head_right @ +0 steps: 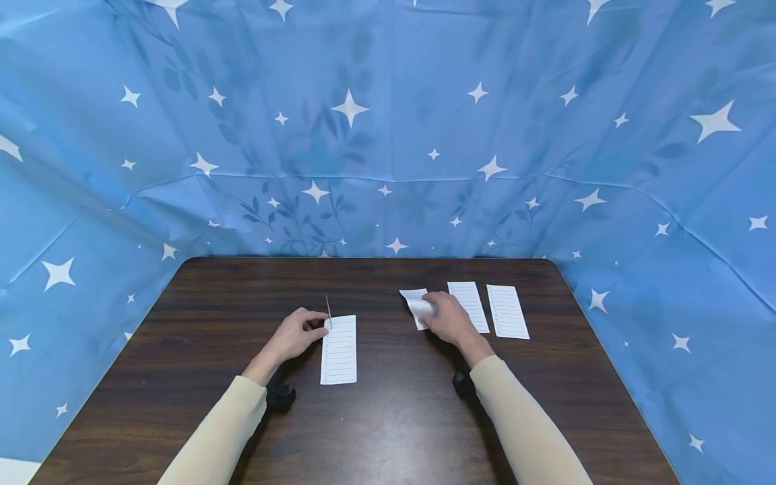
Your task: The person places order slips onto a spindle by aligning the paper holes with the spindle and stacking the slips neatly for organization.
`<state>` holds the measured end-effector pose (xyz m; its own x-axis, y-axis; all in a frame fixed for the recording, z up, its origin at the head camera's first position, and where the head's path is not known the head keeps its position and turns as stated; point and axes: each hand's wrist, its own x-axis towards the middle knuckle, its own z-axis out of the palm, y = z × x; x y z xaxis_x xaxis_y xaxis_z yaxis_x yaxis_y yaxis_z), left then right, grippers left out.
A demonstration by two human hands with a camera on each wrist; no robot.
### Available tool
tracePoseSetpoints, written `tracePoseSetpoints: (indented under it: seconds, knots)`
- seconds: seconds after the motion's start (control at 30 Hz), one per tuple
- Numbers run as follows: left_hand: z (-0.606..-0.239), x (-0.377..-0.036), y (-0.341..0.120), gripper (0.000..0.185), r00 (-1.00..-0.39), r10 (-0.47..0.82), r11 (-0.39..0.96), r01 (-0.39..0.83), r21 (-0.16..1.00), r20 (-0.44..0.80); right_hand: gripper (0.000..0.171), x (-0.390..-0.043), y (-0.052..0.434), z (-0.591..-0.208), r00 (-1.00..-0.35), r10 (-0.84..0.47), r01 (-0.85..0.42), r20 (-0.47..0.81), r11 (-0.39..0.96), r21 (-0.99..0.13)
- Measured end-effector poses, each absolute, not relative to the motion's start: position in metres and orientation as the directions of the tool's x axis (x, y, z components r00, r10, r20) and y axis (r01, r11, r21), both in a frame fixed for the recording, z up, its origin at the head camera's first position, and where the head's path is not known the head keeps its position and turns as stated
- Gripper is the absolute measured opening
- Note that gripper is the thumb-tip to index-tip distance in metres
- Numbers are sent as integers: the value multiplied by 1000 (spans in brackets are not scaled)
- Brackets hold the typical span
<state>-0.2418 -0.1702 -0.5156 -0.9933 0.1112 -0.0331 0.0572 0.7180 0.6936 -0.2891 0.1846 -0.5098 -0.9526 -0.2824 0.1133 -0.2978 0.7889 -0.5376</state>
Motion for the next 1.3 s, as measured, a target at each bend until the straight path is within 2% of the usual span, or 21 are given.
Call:
tracePoseSetpoints:
  seconds: [0.17,0.57,0.93,1.3]
  knots:
    - [-516,-241,-170,35,-994,107,715,51,698,-37,47,-288,185,-512,-958,-253,-282,133,764,-580]
    - [-518,-242,-171,34,-992,124,706,66,705,-32,44,-286,183,-506,-982,-166,-183,93,697,-694]
    - [-517,-241,-172,35,-991,123,711,58,701,-43,44,-285,179,-508,-985,-136,-171,108,647,-743]
    - [-516,-242,-172,34,-991,126,706,55,706,-49,53,-278,173,-502,-985,-159,-157,73,627,-763]
